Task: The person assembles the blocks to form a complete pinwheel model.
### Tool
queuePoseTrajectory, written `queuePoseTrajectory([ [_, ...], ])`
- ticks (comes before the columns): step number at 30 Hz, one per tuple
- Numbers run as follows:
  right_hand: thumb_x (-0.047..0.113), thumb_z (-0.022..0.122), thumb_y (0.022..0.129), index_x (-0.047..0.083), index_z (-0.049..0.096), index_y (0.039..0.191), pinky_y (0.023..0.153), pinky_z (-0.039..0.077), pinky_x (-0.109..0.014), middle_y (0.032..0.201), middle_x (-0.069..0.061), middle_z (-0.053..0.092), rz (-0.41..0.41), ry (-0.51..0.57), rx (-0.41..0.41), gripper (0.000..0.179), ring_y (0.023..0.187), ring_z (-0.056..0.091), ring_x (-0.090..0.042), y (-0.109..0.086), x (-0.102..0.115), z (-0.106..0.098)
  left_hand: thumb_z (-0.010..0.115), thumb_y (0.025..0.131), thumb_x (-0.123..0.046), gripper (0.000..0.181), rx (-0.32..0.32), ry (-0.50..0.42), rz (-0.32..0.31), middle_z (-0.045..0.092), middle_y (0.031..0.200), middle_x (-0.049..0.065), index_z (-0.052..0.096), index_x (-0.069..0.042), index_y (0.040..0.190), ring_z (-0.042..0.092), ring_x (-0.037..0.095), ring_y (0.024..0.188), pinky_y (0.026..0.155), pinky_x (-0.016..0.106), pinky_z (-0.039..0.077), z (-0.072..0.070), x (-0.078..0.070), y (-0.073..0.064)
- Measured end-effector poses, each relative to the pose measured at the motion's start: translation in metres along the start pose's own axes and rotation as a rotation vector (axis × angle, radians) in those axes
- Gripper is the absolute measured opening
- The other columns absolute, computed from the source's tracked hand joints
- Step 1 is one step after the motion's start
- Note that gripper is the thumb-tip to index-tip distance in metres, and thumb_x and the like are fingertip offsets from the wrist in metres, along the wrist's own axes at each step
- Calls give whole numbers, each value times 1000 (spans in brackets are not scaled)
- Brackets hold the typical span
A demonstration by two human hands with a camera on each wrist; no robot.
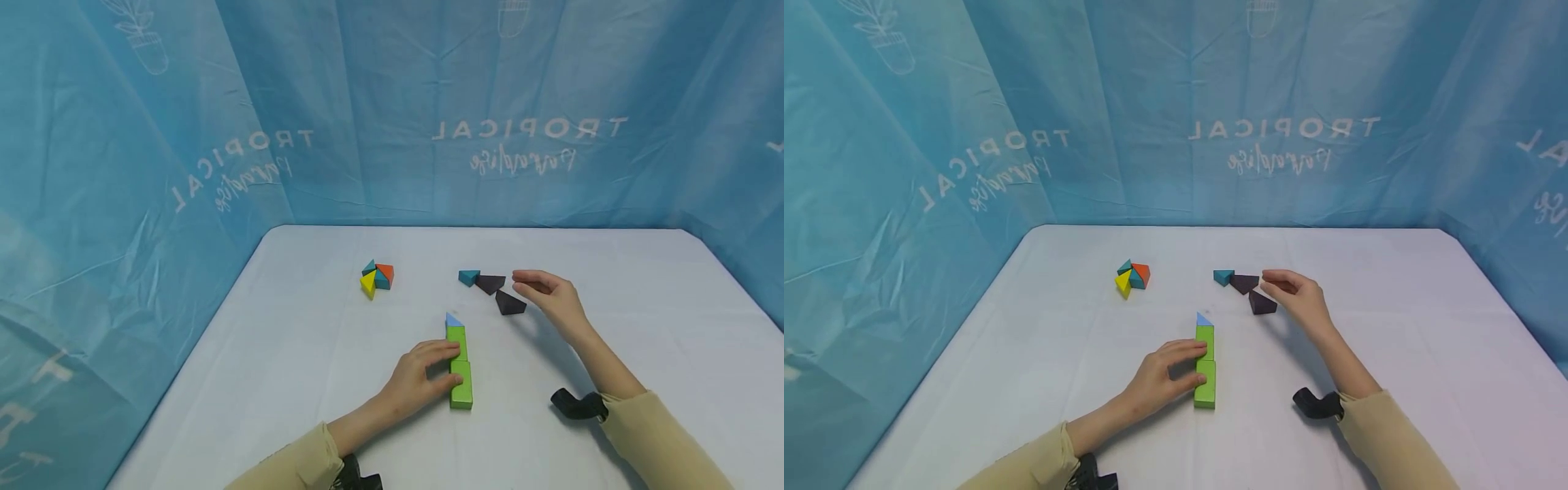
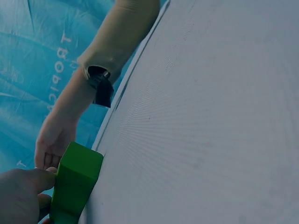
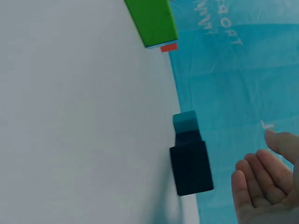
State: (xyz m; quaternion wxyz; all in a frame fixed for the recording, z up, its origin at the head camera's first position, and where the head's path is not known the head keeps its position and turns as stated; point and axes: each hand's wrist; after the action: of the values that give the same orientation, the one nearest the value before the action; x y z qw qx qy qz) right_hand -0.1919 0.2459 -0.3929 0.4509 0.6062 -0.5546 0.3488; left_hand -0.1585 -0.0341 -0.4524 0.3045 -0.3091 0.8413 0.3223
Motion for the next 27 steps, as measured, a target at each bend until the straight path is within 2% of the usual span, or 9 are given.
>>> queuePoseTrajectory([
  [6, 26, 66, 90, 0, 57, 127, 80, 46, -12, 121, -21, 59, 36, 25, 18, 45, 99, 59, -1, 5, -36, 0, 72, 85, -26, 42, 5, 3, -6, 58, 128, -4, 64, -6, 121, 45, 12, 124, 103, 31, 36, 1, 1, -1],
  [10, 32, 67, 89, 3, 58, 126, 81, 45, -12, 122, -17, 60, 32, 3, 21, 48, 100, 59, 0, 8, -51, 2, 72, 85, -26, 42, 3, 2, 3, 58, 128, -2, 64, -6, 121, 45, 13, 124, 103, 31, 36, 1, 2, -1],
  [14, 35, 68, 88, 4, 59, 126, 82, 44, -11, 122, -13, 61, 21, -56, 22, 50, 99, 58, 1, 8, -58, 4, 72, 85, -25, 42, -1, -5, 11, 58, 128, -1, 64, -6, 121, 45, 13, 124, 103, 31, 37, 1, 2, 0],
  [22, 37, 71, 85, 5, 60, 125, 80, 46, -16, 123, -14, 59, 13, -164, 31, 52, 105, 60, -25, 5, -64, 12, 72, 85, -26, 42, 4, 0, 6, 58, 127, -1, 64, -6, 121, 45, 13, 124, 103, 31, 36, 1, 1, 0],
  [27, 36, 71, 84, 6, 60, 125, 80, 49, -24, 121, -16, 59, -13, -233, 24, 53, 101, 62, -27, 5, -65, 15, 73, 84, -26, 43, -1, 2, 8, 58, 127, -1, 64, -5, 121, 46, 13, 124, 103, 31, 37, 1, 1, 1],
])
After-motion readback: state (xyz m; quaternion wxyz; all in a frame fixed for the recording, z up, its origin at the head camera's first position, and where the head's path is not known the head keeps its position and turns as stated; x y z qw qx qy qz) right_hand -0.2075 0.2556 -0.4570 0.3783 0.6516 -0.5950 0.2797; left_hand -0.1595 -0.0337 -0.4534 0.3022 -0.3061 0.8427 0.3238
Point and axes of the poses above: each hand's wrist, its own y-axis towards the middle knuckle, its own z-axis out of the palm, x = y × z
